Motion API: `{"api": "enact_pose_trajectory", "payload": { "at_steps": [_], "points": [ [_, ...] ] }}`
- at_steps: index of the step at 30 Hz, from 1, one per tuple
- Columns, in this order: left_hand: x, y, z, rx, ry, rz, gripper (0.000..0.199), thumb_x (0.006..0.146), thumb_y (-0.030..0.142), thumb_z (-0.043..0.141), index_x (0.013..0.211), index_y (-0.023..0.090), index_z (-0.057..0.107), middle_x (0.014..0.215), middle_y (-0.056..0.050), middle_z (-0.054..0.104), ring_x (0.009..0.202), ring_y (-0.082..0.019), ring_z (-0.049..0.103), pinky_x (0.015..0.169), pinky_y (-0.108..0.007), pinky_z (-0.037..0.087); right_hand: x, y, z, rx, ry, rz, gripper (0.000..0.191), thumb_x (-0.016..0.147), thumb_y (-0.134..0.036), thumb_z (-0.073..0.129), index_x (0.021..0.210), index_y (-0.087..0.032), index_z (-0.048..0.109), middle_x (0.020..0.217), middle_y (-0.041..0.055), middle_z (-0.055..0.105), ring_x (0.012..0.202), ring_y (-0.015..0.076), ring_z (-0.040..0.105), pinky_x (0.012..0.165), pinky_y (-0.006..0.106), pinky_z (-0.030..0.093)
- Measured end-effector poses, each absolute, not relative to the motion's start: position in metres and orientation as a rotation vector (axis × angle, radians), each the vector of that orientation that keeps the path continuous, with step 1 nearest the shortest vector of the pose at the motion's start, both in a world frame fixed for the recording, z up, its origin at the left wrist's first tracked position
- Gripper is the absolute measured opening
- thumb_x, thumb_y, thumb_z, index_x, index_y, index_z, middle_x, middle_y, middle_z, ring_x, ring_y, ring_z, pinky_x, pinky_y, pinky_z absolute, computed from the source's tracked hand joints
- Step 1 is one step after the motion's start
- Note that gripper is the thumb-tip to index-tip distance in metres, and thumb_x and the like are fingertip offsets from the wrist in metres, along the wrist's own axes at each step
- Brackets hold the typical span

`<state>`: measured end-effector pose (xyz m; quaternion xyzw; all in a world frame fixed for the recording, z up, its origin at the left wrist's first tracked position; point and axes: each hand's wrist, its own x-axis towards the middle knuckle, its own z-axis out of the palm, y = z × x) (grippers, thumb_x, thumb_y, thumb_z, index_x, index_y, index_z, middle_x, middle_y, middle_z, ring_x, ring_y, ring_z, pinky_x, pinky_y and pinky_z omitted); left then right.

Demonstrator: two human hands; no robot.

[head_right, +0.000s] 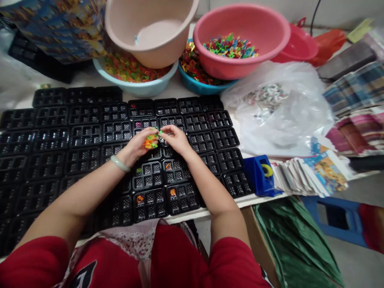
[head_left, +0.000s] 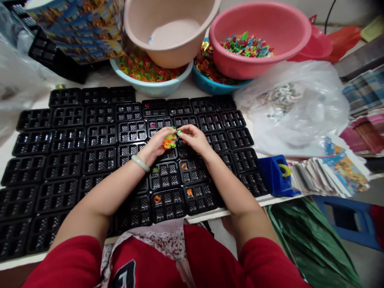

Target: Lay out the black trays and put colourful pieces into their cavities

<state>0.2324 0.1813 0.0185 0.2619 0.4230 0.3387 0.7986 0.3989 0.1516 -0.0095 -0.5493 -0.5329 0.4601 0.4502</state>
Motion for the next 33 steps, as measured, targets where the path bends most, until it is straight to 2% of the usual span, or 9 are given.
{"api": "enact_pose_trajectory", "payload": {
  "at_steps": [3, 7, 11, 17, 21, 27, 33],
  "points": [
    [0.229, 0.188, 0.022, 0.527, 0.901, 0.777, 0.023, 0.068, 0.013, 0.076, 0.077, 0.015, 0.055, 0.069, 0.003, 0.060, 0.048, -0.006, 0.054, 0.038, -0.015, 0.033, 0.418, 0.157, -0.005, -1.481, -1.361, 0.984, 0.023, 0.081, -0.032, 0.067, 0.102, -0.022, 0.066, 0.096, 0.0011, 0.069, 0.067, 0.0118, 0.057, 0.069, 0.029, 0.051],
    [0.219, 0.190, 0.023, 0.534, 0.892, 0.806, 0.021, 0.067, 0.012, 0.076, 0.075, 0.013, 0.057, 0.071, 0.003, 0.060, 0.049, -0.005, 0.055, 0.040, -0.015, 0.037, 0.429, 0.153, -0.001, -1.605, -1.678, 0.808, 0.016, 0.079, -0.018, 0.067, 0.095, -0.019, 0.069, 0.094, 0.0029, 0.069, 0.078, 0.0157, 0.061, 0.079, 0.033, 0.051],
    [0.210, 0.188, 0.021, 0.548, 0.921, 0.826, 0.019, 0.068, 0.011, 0.074, 0.076, 0.013, 0.058, 0.075, 0.001, 0.061, 0.053, -0.006, 0.057, 0.042, -0.015, 0.040, 0.429, 0.155, -0.005, -1.670, -1.776, 0.693, 0.019, 0.083, -0.015, 0.063, 0.100, -0.019, 0.070, 0.102, 0.0057, 0.069, 0.086, 0.0184, 0.063, 0.084, 0.034, 0.051],
    [0.204, 0.189, 0.024, 0.563, 0.926, 0.837, 0.020, 0.069, 0.012, 0.074, 0.077, 0.015, 0.056, 0.072, 0.001, 0.060, 0.052, -0.006, 0.057, 0.040, -0.015, 0.037, 0.427, 0.197, -0.007, -1.734, -1.793, 0.625, 0.020, 0.083, -0.013, 0.063, 0.101, -0.018, 0.070, 0.102, 0.0063, 0.068, 0.090, 0.0204, 0.063, 0.087, 0.035, 0.049],
    [0.198, 0.188, 0.026, 0.586, 0.912, 0.862, 0.020, 0.069, 0.013, 0.075, 0.078, 0.015, 0.057, 0.077, 0.001, 0.062, 0.054, -0.006, 0.058, 0.042, -0.015, 0.040, 0.421, 0.199, 0.004, -1.690, -1.928, 0.654, 0.018, 0.085, -0.013, 0.063, 0.101, -0.018, 0.070, 0.102, 0.0058, 0.069, 0.093, 0.0202, 0.063, 0.087, 0.034, 0.048],
    [0.192, 0.187, 0.017, 0.606, 0.893, 0.841, 0.020, 0.069, 0.015, 0.076, 0.079, 0.014, 0.058, 0.083, -0.002, 0.065, 0.055, -0.006, 0.058, 0.042, -0.016, 0.040, 0.416, 0.151, 0.017, -1.688, -2.258, 0.818, 0.017, 0.085, -0.016, 0.071, 0.102, -0.021, 0.070, 0.102, 0.0050, 0.068, 0.092, 0.0187, 0.063, 0.083, 0.032, 0.048],
    [0.197, 0.186, 0.017, 0.613, 0.872, 0.831, 0.018, 0.068, 0.015, 0.075, 0.077, 0.013, 0.060, 0.075, -0.001, 0.062, 0.053, -0.007, 0.057, 0.040, -0.015, 0.038, 0.413, 0.149, 0.020, -1.845, -2.246, 0.810, 0.019, 0.088, -0.017, 0.071, 0.106, -0.019, 0.071, 0.105, 0.0064, 0.069, 0.093, 0.0186, 0.064, 0.083, 0.031, 0.047]
  ]
}}
